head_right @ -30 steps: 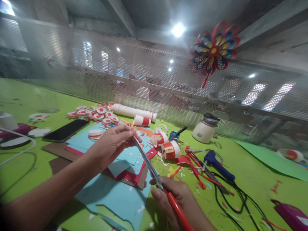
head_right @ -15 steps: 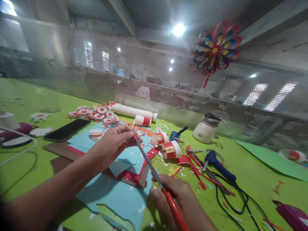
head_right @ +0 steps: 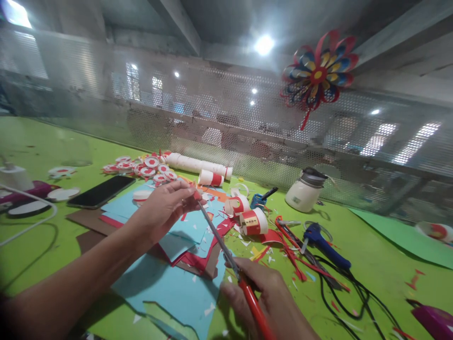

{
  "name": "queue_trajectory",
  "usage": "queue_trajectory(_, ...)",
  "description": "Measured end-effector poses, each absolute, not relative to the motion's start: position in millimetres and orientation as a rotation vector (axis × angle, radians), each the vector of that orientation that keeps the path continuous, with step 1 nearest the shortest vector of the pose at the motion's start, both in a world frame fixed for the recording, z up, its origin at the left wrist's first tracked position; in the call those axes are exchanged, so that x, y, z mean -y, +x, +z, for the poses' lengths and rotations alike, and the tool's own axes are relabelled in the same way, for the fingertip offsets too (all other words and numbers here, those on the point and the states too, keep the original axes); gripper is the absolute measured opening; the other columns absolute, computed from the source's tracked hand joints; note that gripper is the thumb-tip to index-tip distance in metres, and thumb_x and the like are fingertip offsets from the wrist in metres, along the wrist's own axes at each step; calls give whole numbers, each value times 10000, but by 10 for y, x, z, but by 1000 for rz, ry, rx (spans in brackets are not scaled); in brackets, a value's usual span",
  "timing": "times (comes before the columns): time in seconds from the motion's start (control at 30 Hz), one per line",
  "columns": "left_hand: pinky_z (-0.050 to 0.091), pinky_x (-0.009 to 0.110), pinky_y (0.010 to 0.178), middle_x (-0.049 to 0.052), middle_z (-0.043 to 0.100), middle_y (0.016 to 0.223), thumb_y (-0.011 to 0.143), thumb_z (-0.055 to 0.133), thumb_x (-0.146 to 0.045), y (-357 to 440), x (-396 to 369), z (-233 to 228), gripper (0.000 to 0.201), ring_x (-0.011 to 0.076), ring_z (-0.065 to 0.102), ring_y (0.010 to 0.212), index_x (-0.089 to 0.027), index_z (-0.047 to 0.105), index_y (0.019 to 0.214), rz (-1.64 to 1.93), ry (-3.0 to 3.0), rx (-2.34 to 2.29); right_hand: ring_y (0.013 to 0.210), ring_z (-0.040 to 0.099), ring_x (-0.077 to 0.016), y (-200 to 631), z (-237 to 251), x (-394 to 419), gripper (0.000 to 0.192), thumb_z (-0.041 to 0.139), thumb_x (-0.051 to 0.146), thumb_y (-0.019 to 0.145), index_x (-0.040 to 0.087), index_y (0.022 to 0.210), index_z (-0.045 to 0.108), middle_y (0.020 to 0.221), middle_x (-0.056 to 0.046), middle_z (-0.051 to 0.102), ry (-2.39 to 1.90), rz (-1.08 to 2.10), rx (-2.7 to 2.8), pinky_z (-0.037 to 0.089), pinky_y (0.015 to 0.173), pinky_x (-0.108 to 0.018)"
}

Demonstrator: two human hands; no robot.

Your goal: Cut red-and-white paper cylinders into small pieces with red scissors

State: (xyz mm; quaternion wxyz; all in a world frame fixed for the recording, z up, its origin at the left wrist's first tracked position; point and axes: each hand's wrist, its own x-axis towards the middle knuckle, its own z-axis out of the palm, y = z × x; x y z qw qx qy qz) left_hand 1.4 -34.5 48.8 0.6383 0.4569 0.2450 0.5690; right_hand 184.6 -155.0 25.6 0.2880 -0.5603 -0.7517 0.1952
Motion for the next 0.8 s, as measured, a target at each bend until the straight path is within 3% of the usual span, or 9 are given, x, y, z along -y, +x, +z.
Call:
queue_trajectory(0.47,464,323,702,24,572,658,707,603,-193,36,384,474,135,127,556,652,-134,519,620,1294,1040,-565,477,377,-110,1808,243,1563,326,403,422,835,197,805,637,540,37,419,-1454,466,1949,294,446,-212)
queue_trajectory(0.8,451,296,662,30,573,688,721,593,-222,23,386,469,123,132,552,682,-141,533,650,1286,1090,-611,469,362,-106,1842,241,1545,340,438,440,817,187,894,652,533,36,432,-1474,504,1929,297,437,-210)
